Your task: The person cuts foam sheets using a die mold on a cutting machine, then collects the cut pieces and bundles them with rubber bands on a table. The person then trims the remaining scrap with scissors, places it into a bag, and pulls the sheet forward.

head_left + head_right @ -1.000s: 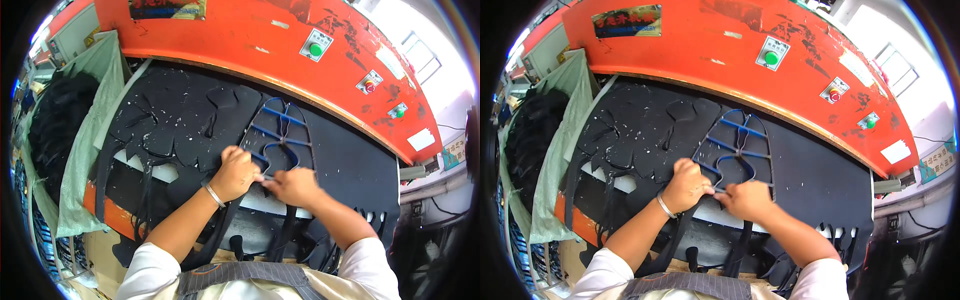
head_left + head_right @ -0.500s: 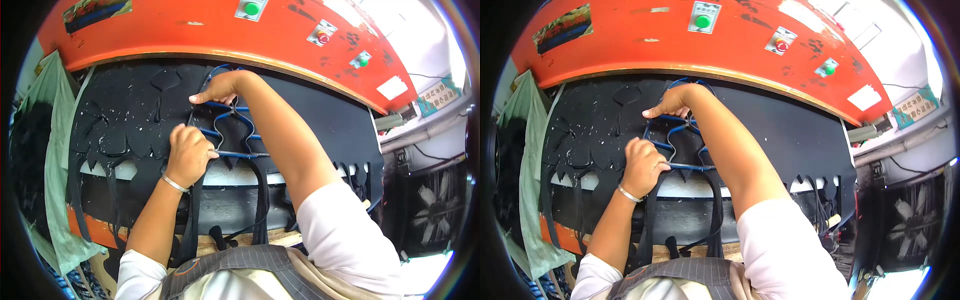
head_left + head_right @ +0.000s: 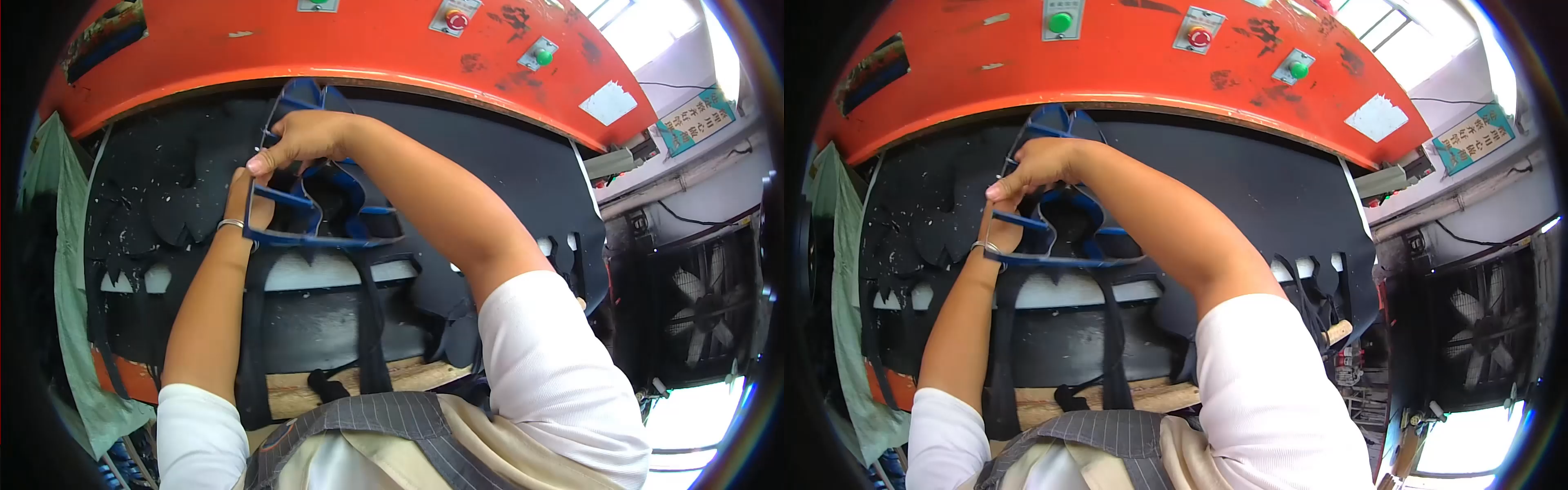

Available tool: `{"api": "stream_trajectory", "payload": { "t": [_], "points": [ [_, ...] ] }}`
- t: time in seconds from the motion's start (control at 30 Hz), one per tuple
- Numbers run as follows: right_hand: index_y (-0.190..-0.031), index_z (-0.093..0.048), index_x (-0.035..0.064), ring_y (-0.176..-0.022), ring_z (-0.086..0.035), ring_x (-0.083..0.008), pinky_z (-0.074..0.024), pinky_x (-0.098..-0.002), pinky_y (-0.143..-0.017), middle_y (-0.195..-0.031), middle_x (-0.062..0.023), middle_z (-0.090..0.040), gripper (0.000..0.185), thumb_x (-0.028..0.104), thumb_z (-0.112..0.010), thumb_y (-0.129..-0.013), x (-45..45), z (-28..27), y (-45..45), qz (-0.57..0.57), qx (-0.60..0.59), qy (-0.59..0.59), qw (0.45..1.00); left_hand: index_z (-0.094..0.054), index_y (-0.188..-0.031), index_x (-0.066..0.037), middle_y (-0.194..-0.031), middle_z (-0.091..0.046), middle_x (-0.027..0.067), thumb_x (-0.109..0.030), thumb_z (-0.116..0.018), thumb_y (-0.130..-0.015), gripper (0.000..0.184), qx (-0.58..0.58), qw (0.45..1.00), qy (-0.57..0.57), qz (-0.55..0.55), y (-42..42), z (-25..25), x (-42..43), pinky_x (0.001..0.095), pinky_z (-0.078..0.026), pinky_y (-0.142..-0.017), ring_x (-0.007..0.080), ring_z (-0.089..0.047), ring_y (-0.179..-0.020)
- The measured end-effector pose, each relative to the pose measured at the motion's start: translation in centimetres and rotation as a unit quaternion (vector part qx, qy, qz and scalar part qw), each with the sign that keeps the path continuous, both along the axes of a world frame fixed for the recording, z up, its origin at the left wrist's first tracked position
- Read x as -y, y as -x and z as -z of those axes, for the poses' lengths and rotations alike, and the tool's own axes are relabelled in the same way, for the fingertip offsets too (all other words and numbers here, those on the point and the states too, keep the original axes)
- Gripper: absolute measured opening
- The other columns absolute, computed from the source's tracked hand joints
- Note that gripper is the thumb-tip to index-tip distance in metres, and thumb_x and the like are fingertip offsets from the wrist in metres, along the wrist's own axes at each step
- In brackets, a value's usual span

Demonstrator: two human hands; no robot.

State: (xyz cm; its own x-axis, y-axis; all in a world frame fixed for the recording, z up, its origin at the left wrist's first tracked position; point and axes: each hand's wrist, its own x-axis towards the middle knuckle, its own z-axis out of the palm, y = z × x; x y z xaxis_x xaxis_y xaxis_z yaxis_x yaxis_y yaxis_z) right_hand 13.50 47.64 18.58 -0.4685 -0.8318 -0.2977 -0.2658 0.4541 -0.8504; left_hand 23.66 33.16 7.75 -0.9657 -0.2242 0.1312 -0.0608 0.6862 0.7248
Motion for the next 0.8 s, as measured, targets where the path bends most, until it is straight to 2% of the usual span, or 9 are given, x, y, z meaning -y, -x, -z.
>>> {"api": "stream_trajectory", "payload": {
  "t": [0.07,0.17,0.23,0.27,0.37,0.57,0.63,0.7,0.8],
  "points": [
    [-0.094,-0.067,0.0001,-0.076,-0.061,-0.0166,-0.0471,-0.0275,-0.074,-0.081,-0.0048,-0.062,0.063,0.049,-0.089,-0.06,-3.9,-4.3,-2.7,0.002,-0.032,0.056,0.998,-0.054,-0.132,-0.004,-0.124,-0.06,0.0205,-0.013,-0.043,-0.096,0.039,0.027,1.0,-0.011,0.005,0.4,-1.3,-1.5,0.0399,-0.046,-0.091,0.0338,-0.062,-0.099],
    [-0.087,-0.067,0.0035,-0.073,-0.056,-0.0101,-0.0446,-0.0254,-0.063,-0.075,0.0,-0.058,0.051,0.042,-0.089,-0.062,-11.5,-9.9,-6.4,0.082,-0.111,0.272,0.952,-0.056,-0.132,-0.006,-0.132,-0.057,0.0191,-0.004,-0.047,-0.088,0.045,-0.105,0.952,0.288,-0.006,1.3,1.6,-0.4,0.0404,-0.046,-0.094,0.0368,-0.061,-0.103],
    [-0.083,-0.063,0.0045,-0.06,-0.049,-0.0103,-0.0441,-0.0293,-0.063,-0.068,0.0032,-0.052,0.025,0.028,-0.07,-0.089,-17.4,-13.1,-7.6,0.196,-0.201,0.28,0.918,-0.055,-0.134,-0.007,-0.136,-0.054,0.0179,0.002,-0.047,-0.082,0.053,-0.114,0.938,0.326,0.034,2.4,4.3,1.9,0.0409,-0.045,-0.095,0.0354,-0.057,-0.11],
    [-0.072,-0.064,0.008,-0.06,-0.053,-0.0082,-0.0431,-0.0297,-0.052,-0.061,0.0006,-0.056,0.02,0.02,-0.078,-0.079,-20.6,-13.1,-6.1,0.29,-0.094,0.367,0.879,-0.056,-0.135,-0.01,-0.139,-0.053,0.0169,0.003,-0.047,-0.081,0.056,-0.075,0.936,0.343,0.016,2.5,3.6,1.2,0.0403,-0.045,-0.096,0.0348,-0.056,-0.113],
    [-0.093,-0.052,0.0092,-0.059,-0.036,-0.0137,-0.0409,-0.0354,-0.067,-0.07,0.0014,-0.036,0.02,0.027,-0.052,-0.102,-31.1,-13.9,-5.5,0.301,0.066,0.62,0.721,-0.055,-0.134,-0.007,-0.14,-0.051,0.0183,0.005,-0.045,-0.082,0.055,0.047,0.955,0.294,0.008,2.0,-0.6,0.6,0.0402,-0.043,-0.102,0.0346,-0.054,-0.12],
    [-0.086,-0.043,0.0119,-0.051,-0.036,-0.015,-0.0424,-0.0412,-0.066,-0.062,0.0011,-0.037,0.034,0.039,-0.037,-0.105,-47.8,-3.5,1.7,0.551,0.196,0.676,0.448,-0.055,-0.134,-0.007,-0.138,-0.054,0.0152,-0.02,-0.054,-0.093,0.043,-0.255,0.912,0.318,0.039,-2.5,-7.5,-14.0,0.0476,-0.037,-0.107,0.0327,-0.047,-0.131],
    [-0.082,-0.043,0.0143,-0.05,-0.037,-0.0154,-0.0439,-0.048,-0.07,-0.061,0.0015,-0.038,0.031,0.036,-0.04,-0.104,-49.7,0.8,5.0,0.63,0.21,0.65,0.369,-0.038,-0.148,-0.014,-0.155,-0.034,0.0094,-0.034,-0.054,-0.093,0.061,-0.162,0.868,0.468,0.036,-4.4,-5.0,-19.3,0.0635,-0.018,-0.111,0.0301,-0.029,-0.143],
    [-0.085,-0.045,0.0148,-0.053,-0.04,-0.0184,-0.0439,-0.0576,-0.078,-0.064,-0.0005,-0.04,0.022,0.03,-0.042,-0.102,-50.2,5.2,7.5,0.692,0.181,0.606,0.347,-0.03,-0.152,-0.018,-0.159,-0.026,0.0041,-0.043,-0.039,-0.098,0.06,0.07,0.911,0.407,0.005,-4.7,-0.7,-20.1,0.0634,-0.011,-0.114,0.027,-0.019,-0.147],
    [-0.118,-0.049,0.002,-0.084,-0.06,-0.0319,-0.0403,-0.0682,-0.09,-0.105,-0.0125,-0.054,0.029,0.022,-0.042,-0.098,-54.0,12.8,13.4,0.74,0.276,0.556,0.26,-0.023,-0.154,-0.017,-0.162,-0.018,0.0027,-0.05,-0.032,-0.099,0.065,0.234,0.896,0.37,0.079,-4.1,-5.4,-19.5,0.0638,0.001,-0.114,0.0253,-0.012,-0.15]
  ]
}}
